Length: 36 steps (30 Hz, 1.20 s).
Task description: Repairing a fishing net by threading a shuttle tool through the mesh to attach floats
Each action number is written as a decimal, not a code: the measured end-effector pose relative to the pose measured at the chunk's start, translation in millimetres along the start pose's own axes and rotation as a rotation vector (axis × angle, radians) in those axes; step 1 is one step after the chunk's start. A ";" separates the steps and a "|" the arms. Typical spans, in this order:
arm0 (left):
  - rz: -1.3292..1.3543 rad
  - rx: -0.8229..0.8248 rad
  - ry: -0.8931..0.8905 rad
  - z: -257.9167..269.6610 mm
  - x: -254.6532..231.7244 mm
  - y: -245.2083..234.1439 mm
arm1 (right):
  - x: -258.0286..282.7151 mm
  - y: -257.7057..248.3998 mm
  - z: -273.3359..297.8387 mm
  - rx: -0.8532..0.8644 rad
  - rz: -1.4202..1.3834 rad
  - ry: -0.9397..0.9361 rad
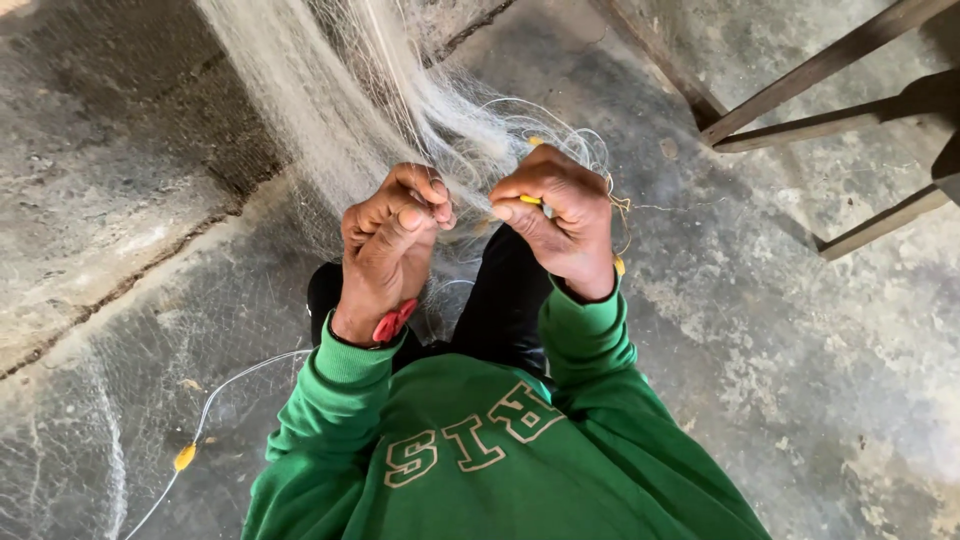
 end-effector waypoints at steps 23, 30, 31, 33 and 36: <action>0.002 -0.183 0.028 17.1 0.5 -29.3 | -2.3 9.0 20.7 -0.483 -0.181 -0.153; -0.129 -0.161 0.150 14.1 -17.1 -27.5 | 6.0 40.5 2.7 -0.159 -0.121 -0.105; -0.128 -0.159 0.151 14.1 -16.6 -29.5 | 6.3 40.4 2.7 -0.158 -0.120 -0.107; -0.119 -0.134 0.183 14.6 -18.4 -31.1 | 6.1 41.7 2.7 -0.148 -0.097 -0.097; -0.165 -0.163 0.145 13.7 -17.9 -34.2 | 7.1 45.1 3.7 -0.131 -0.064 -0.133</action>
Point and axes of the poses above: each hand's wrist, its own z-axis away from the middle knuckle, its own y-axis out of the palm, x = y × z, the point moved 9 cm from there along -z, towards the middle knuckle, and after that the axes turned 15 degrees about y, right-handed, at the moved point
